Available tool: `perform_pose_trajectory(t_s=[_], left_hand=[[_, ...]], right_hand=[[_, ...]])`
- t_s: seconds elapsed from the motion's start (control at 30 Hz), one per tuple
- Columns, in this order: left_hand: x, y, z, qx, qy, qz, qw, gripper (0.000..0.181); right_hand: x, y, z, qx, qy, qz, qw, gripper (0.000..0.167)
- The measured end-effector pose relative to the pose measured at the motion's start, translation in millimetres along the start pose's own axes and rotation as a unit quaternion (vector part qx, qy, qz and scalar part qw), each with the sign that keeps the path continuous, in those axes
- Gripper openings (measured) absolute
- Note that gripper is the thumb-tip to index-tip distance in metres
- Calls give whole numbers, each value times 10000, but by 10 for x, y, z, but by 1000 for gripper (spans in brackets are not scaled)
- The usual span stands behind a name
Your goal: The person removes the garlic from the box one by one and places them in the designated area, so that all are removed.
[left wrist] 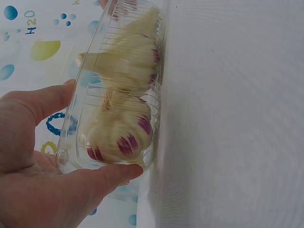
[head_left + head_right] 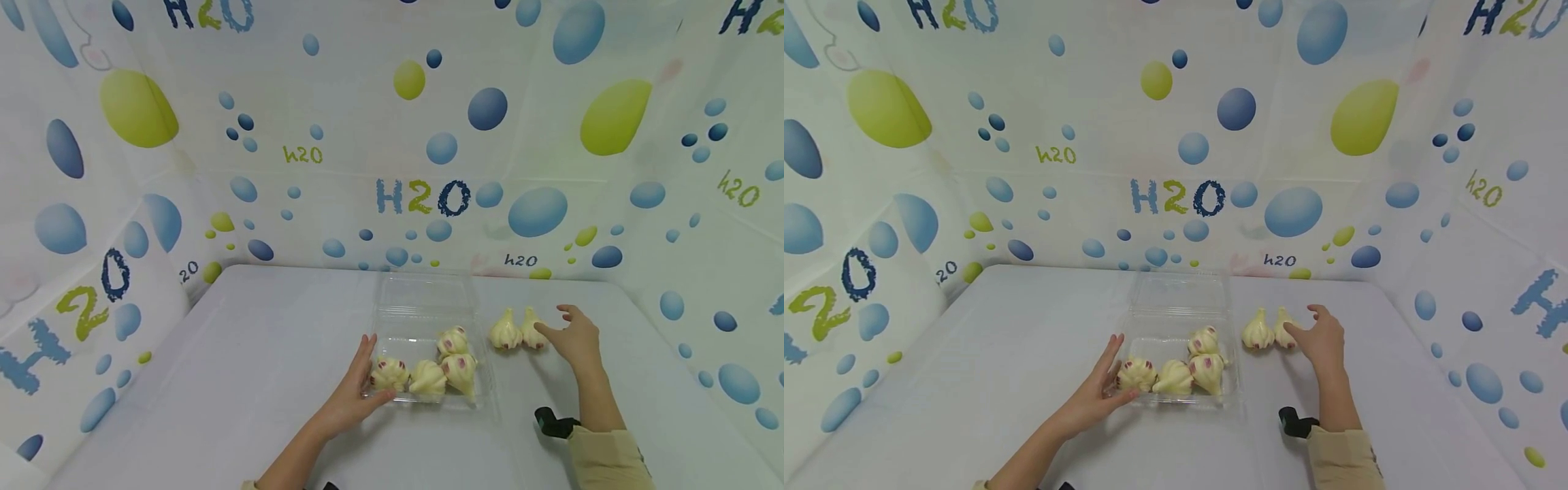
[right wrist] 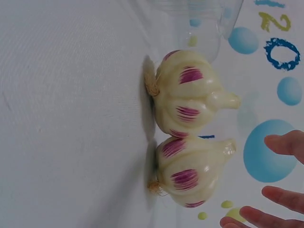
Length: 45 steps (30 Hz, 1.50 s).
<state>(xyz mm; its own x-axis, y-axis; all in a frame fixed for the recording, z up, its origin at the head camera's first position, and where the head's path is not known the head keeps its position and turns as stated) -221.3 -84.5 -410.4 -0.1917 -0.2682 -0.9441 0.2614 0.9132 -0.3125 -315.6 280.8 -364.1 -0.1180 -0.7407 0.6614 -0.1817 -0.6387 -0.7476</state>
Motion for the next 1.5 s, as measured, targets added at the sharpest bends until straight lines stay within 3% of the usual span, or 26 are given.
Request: perform_pose_trajectory(t_s=[0.5, 0.93, 1.17, 1.5], left_hand=[[-17, -3, 10, -17, -32, 1, 10000, 91], [20, -12, -6, -48, 28, -143, 9999, 90], [27, -11, -1, -71, 8, -135, 9999, 91], [10, 2, 2, -43, 85, -36, 9999, 90]], right_hand=[[230, -61, 134, -73, -201, -407, 9989, 67], [469, 68, 229, -152, -746, -950, 9926, 65], [323, 248, 60, -190, -861, -1217, 9886, 65], [721, 267, 350, 361, -805, -1325, 9872, 61]])
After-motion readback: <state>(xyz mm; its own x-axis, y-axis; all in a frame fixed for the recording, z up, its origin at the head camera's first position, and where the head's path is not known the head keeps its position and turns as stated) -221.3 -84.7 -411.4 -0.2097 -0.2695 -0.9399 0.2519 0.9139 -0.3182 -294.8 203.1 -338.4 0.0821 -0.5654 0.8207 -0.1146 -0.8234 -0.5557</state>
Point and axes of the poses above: each hand's wrist, its own z-axis away from the middle knuckle, its own y-axis out of the palm, x = y × z, the point moved 6 cm from there along -z, towards the middle knuckle
